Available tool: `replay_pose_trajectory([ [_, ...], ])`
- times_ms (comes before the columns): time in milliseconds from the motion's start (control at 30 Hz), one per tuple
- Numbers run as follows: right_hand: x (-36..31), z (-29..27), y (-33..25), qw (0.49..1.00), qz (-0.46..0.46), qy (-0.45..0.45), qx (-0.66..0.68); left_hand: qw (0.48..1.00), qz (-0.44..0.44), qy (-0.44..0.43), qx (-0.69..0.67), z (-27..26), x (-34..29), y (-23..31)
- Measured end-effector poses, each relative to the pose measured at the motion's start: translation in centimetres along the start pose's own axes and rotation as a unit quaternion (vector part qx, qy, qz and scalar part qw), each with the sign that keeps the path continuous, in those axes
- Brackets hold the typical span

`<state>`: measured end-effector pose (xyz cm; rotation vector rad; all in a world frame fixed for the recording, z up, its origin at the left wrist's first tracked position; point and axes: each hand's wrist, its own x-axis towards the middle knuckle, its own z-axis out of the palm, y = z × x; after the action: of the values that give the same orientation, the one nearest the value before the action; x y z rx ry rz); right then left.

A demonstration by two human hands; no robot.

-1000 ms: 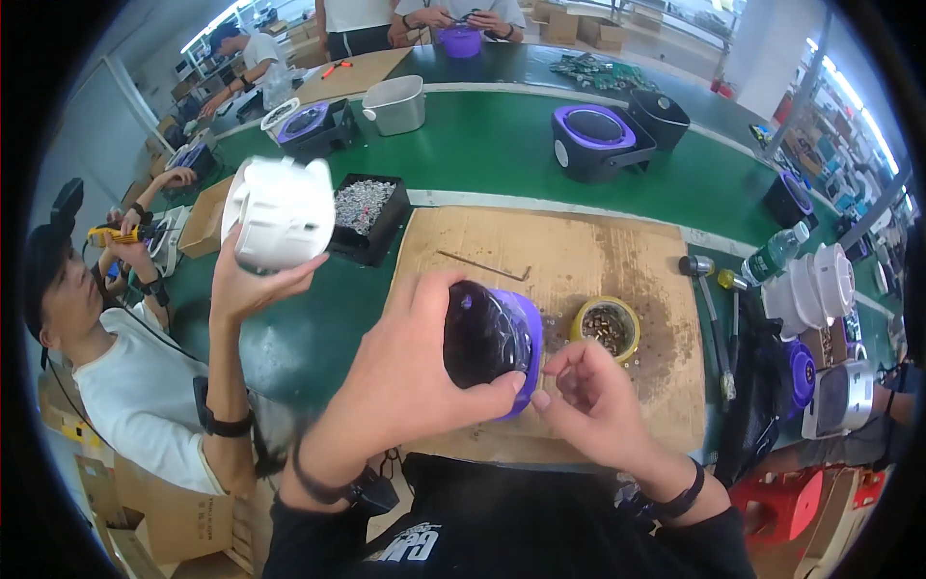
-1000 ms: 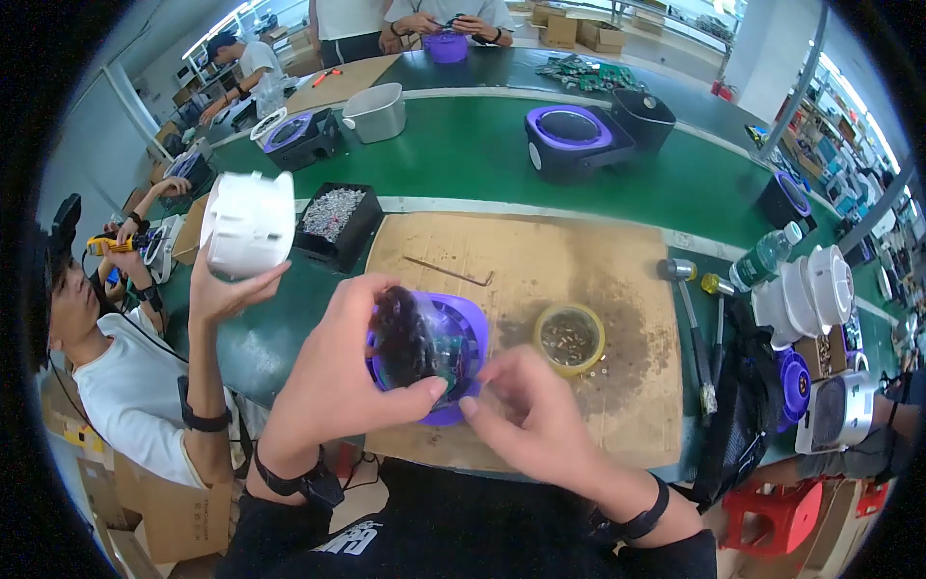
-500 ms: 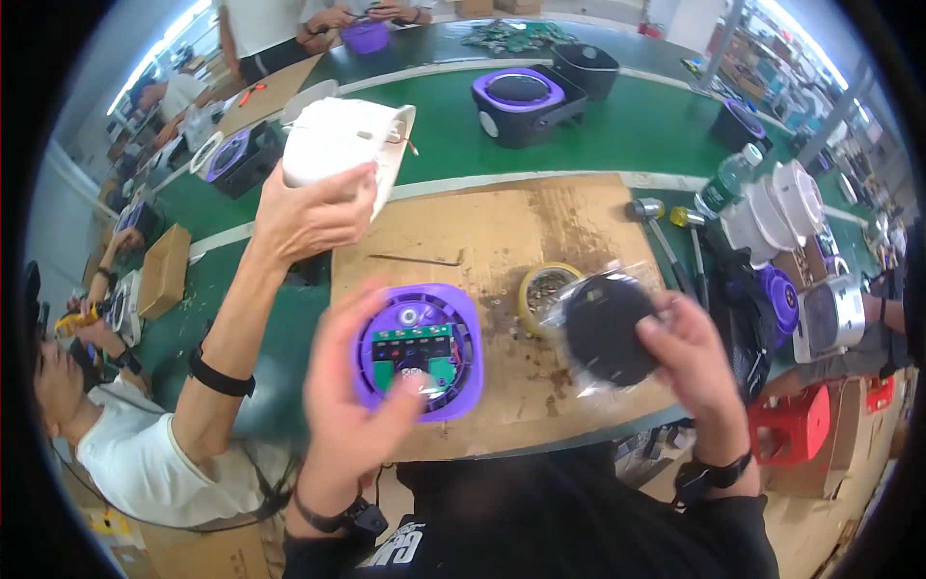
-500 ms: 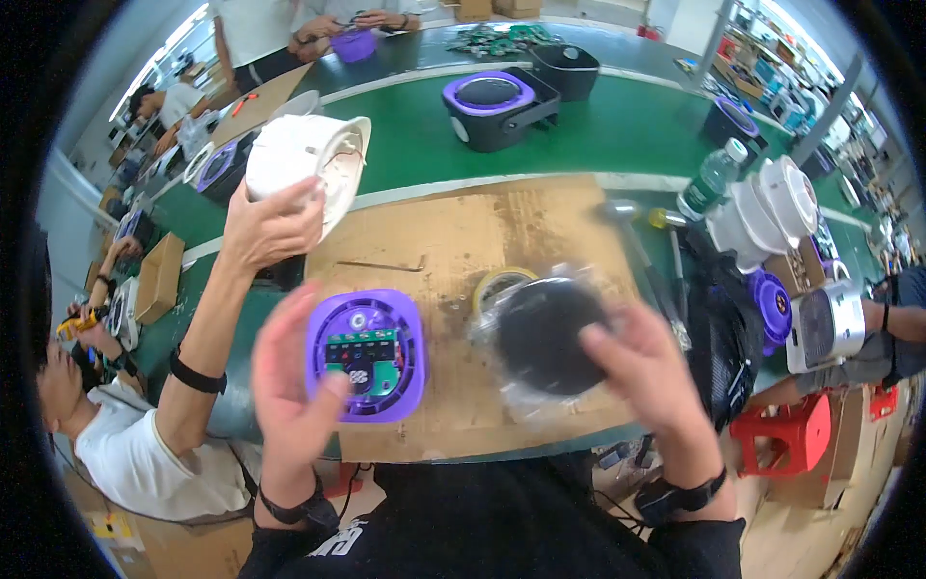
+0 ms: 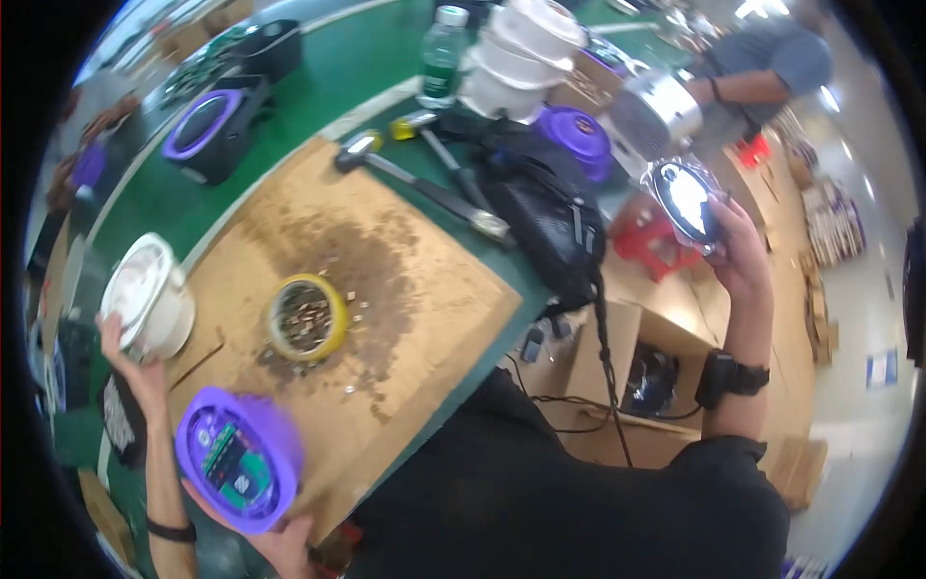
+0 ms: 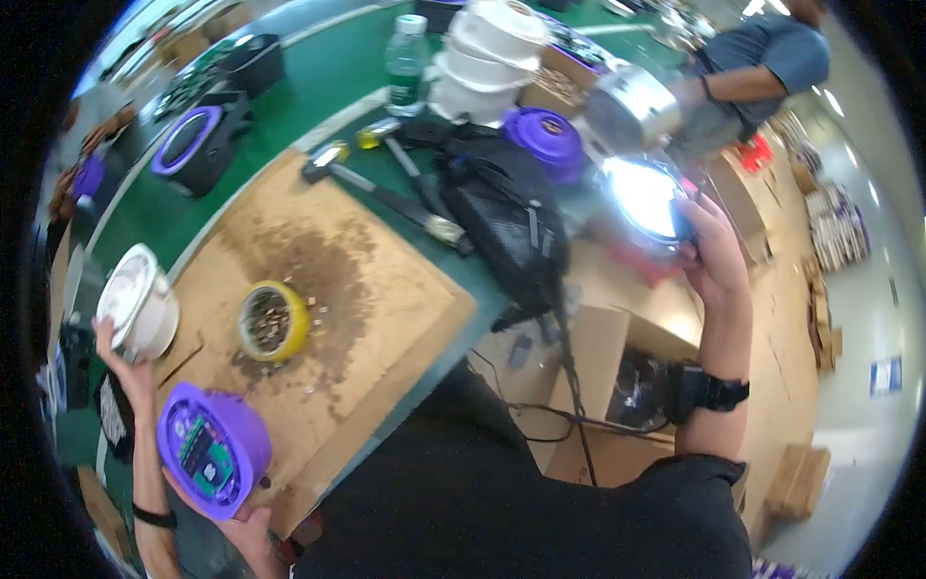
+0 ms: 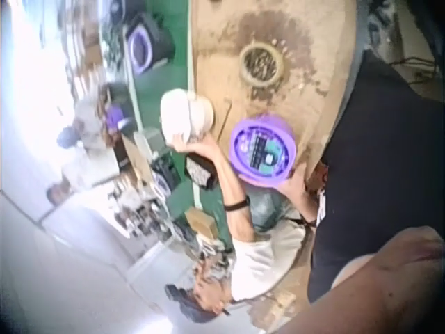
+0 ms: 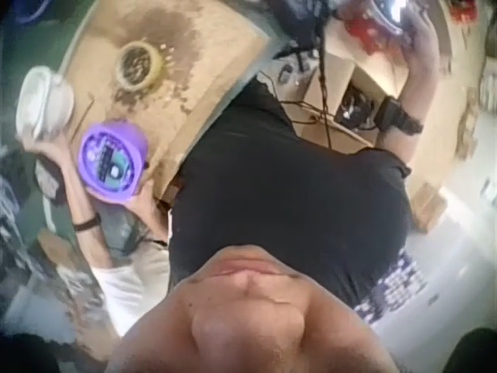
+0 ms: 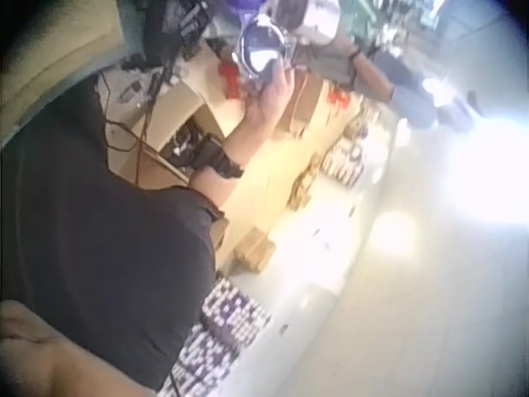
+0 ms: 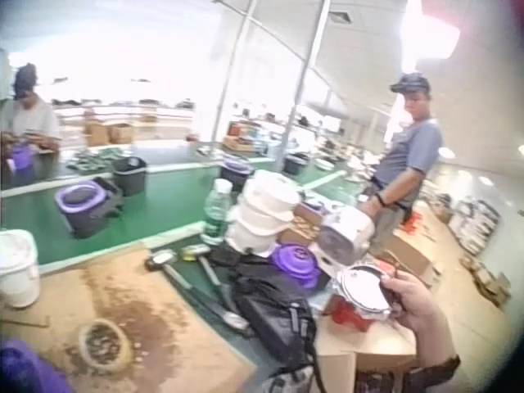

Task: Assembling plastic component housings for fans or pumps using a rubber mallet and hex key on an industrial assembly line.

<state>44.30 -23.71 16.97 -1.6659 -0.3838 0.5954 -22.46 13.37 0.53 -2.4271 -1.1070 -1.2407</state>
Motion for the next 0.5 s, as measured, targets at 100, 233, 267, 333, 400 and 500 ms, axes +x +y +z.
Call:
replay_pose_trajectory([
  [100, 0.7, -6.4, 2.6, 0.998, 0.058, -0.001, 0.021, 0.986, -0.096, 0.018, -0.132, 1.1, -0.2, 0.9],
  [233, 4.3, -13.4, 9.8, 0.985, 0.162, 0.015, 0.056, 0.998, -0.034, -0.046, 0.015, -1.1, -0.4, 2.2],
  [267, 6.7, -21.3, 14.8, 0.988, 0.150, 0.011, 0.015, 0.994, -0.054, -0.074, 0.052, -0.8, -0.2, 3.5],
  [333, 4.3, -27.9, 19.0, 0.969, 0.230, -0.061, 0.067, 0.985, -0.121, -0.120, -0.025, -1.0, 0.7, 5.9],
  [400, 5.0, -37.6, 24.8, 0.943, 0.311, -0.085, 0.083, 0.973, -0.179, -0.121, -0.084, -1.7, 0.3, 6.1],
  [500, 10.6, -30.8, 28.3, 0.935, 0.303, -0.183, -0.028, 0.993, -0.088, -0.083, 0.010, -6.9, -1.1, 4.9],
])
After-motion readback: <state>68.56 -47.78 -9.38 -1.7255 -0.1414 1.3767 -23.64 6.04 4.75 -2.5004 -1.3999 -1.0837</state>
